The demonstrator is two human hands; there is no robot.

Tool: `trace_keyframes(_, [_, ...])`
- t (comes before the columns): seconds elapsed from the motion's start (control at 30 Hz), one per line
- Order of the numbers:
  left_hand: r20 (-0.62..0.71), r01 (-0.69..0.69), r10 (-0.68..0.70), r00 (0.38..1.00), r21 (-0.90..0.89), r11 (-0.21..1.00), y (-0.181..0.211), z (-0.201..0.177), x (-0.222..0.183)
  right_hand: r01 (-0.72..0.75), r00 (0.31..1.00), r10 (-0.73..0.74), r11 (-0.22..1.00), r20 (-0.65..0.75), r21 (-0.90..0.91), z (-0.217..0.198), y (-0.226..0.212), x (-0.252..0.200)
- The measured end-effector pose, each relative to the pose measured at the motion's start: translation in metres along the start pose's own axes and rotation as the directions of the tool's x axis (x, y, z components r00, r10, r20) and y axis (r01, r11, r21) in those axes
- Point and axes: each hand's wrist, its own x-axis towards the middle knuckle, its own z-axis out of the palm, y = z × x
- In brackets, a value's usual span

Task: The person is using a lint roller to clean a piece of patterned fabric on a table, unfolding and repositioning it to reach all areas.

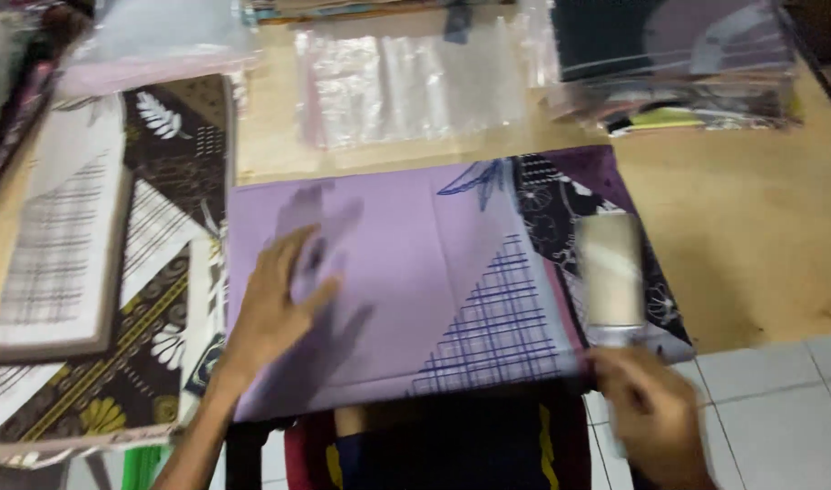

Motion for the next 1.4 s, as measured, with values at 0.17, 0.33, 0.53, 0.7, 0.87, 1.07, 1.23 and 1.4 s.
trace_keyframes(0.17, [-0.008,0.087,-0.111,0.994,-0.560,0.824,0.037,-0.023,-0.014,0.378,0.804,-0.541,0.784,0.245,0.493,0.090,-0.073,-0.008])
trace_keyframes(0.33, [-0.138,-0.150,0.168,0.976,0.130,0.980,-0.027,0.030,-0.030,0.306,0.773,-0.489,0.846,0.404,0.437,0.117,-0.072,-0.016])
trace_keyframes(0.53, [-0.091,-0.187,0.243,0.966,0.404,0.895,-0.041,0.040,-0.030,0.019,0.942,-0.054,0.994,0.332,0.108,0.068,0.021,-0.010])
trace_keyframes(0.7, [-0.067,-0.177,0.235,0.970,0.469,0.865,-0.045,0.031,-0.026,-0.235,0.954,0.258,0.960,0.154,-0.150,0.011,0.080,-0.001])
trace_keyframes(0.87, [0.015,-0.149,0.152,0.988,-0.122,0.981,-0.029,-0.031,0.008,0.121,0.992,-0.119,0.991,0.030,-0.057,0.021,0.033,0.024])
trace_keyframes(1.07, [0.336,0.199,0.085,0.938,-0.724,0.661,-0.047,-0.061,0.103,0.682,0.643,-0.734,0.679,0.220,0.271,0.130,-0.041,0.091])
trace_keyframes(1.23, [0.447,0.335,0.149,0.882,-0.817,0.469,-0.099,-0.045,0.133,0.670,0.549,-0.740,0.668,0.389,0.325,0.182,-0.155,0.157])
trace_keyframes(1.4, [0.431,0.318,0.274,0.860,-0.871,0.374,-0.144,-0.023,0.167,0.804,0.433,-0.776,0.562,0.458,0.193,0.234,-0.151,0.156])
